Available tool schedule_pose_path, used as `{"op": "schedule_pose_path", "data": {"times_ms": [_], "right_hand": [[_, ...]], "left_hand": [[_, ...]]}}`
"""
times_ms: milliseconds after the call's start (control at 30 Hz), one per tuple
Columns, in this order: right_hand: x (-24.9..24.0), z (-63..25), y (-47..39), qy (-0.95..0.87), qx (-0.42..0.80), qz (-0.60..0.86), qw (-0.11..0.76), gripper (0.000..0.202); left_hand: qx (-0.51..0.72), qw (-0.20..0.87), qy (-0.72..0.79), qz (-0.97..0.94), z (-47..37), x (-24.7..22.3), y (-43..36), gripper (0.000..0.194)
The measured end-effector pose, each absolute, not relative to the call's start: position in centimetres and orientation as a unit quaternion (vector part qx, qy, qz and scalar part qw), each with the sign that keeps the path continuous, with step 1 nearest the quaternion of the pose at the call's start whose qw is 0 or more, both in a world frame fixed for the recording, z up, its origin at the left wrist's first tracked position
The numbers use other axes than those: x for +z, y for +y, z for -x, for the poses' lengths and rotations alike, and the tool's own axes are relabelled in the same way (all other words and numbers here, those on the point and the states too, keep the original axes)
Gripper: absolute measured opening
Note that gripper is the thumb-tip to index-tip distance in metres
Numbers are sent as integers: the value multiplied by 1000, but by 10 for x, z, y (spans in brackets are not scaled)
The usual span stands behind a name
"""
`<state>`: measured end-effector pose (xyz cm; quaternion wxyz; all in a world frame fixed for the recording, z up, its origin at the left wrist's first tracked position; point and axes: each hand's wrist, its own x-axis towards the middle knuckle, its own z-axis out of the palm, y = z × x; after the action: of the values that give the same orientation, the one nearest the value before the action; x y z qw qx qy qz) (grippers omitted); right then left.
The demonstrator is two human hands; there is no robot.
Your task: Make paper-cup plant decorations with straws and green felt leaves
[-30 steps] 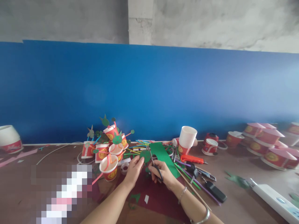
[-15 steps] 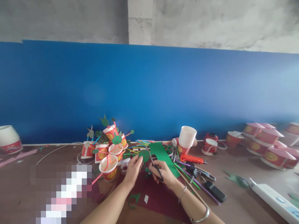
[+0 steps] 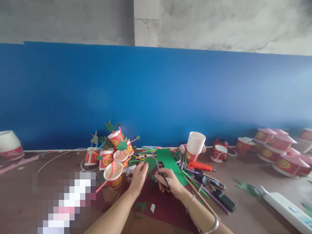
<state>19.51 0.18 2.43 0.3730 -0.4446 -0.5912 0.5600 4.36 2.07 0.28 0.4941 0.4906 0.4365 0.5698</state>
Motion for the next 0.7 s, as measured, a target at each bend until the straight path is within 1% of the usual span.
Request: {"op": "schedule_pose_path", "data": {"times_ms": [200,567,700], "right_hand": [[29,-193,0,-587,556,436,395,31],[23,-196,3,-594,562,430,382,24],[24,-196,3,-596,562,431,378,25]], "left_hand": [[569,478,429,-514,-43,-1,22,35],[576,478,449,-488,-44,5,20,38],[578,469,448,-495,-43,2,21,38]]}}
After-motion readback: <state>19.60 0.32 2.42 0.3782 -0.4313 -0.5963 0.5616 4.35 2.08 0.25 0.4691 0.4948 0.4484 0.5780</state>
